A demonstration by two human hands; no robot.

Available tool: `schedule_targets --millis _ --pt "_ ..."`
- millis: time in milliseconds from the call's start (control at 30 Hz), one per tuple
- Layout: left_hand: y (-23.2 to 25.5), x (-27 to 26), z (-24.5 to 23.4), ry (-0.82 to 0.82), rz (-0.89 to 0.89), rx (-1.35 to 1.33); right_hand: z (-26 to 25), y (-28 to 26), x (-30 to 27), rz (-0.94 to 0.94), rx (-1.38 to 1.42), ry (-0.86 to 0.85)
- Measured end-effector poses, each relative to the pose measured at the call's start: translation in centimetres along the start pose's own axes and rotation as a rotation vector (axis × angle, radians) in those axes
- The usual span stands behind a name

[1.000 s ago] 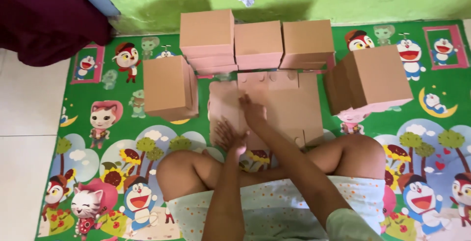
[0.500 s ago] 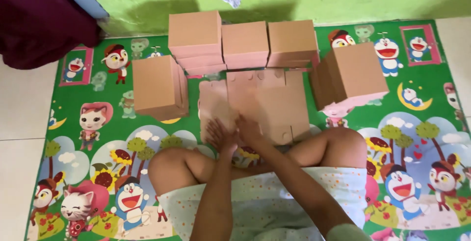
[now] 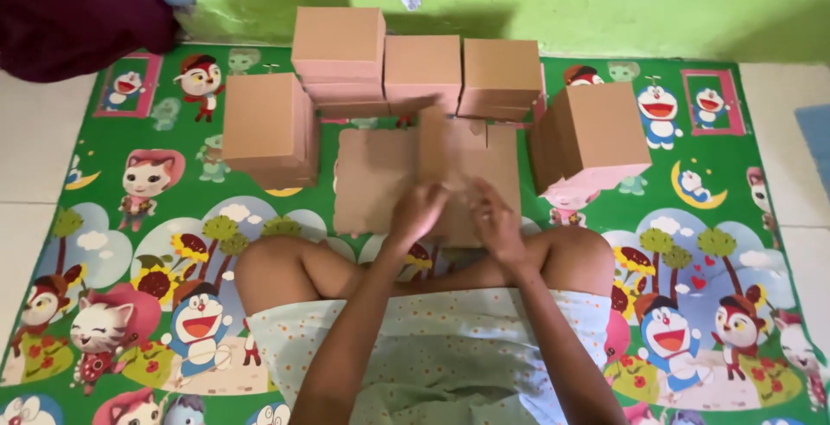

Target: The person folds flat cardboard templates into rigid boxes by hand, then stacks the completed boxes into a pile.

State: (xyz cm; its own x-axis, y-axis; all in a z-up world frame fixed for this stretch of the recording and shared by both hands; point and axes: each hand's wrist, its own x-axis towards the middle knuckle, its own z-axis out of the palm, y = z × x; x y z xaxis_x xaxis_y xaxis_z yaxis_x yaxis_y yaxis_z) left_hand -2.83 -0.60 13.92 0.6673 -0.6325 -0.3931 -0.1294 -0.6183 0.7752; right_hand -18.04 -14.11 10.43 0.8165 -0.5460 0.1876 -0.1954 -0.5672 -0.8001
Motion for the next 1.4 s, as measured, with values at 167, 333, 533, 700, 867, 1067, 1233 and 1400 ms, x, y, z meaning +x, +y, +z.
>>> schedule_targets --millis 167,333,533,700,867,1067,1233,1400 --pt "-3.7 5.1 -4.5 0.057 0.101 0.231 -1.5 -3.5 4.2 0.03 -0.398 -0.128" --pt "-20.4 10.0 -7.1 0.348 -0.197 0.441 5.3 8.9 5.4 0.111 -0.444 -0.641" --pt "-23.3 7.4 -8.0 0.068 -0.256 0.245 6.5 8.1 4.6 0.306 -0.492 -0.656" --pt "-25.2 9.6 -4.8 0.209 -0.184 0.115 6.6 7.2 5.0 0.352 -0.587 -0.732" --pt "-18.6 4.4 -2.5 0.247 0.07 0.472 7.1 8.2 5.1 0.383 -0.621 -0.802" --pt "-22.2 11.7 -5.4 -0.005 0.072 0.815 7.3 7.4 4.1 0.421 -0.63 -0.877" --pt "-23.7 22.5 -6.5 0.049 -0.165 0.964 7.0 5.8 4.6 0.442 -0.687 -0.872" --pt "-19.3 26.2 -7.0 0.043 -0.263 1.012 6.9 5.0 4.7 0.489 -0.638 -0.901"
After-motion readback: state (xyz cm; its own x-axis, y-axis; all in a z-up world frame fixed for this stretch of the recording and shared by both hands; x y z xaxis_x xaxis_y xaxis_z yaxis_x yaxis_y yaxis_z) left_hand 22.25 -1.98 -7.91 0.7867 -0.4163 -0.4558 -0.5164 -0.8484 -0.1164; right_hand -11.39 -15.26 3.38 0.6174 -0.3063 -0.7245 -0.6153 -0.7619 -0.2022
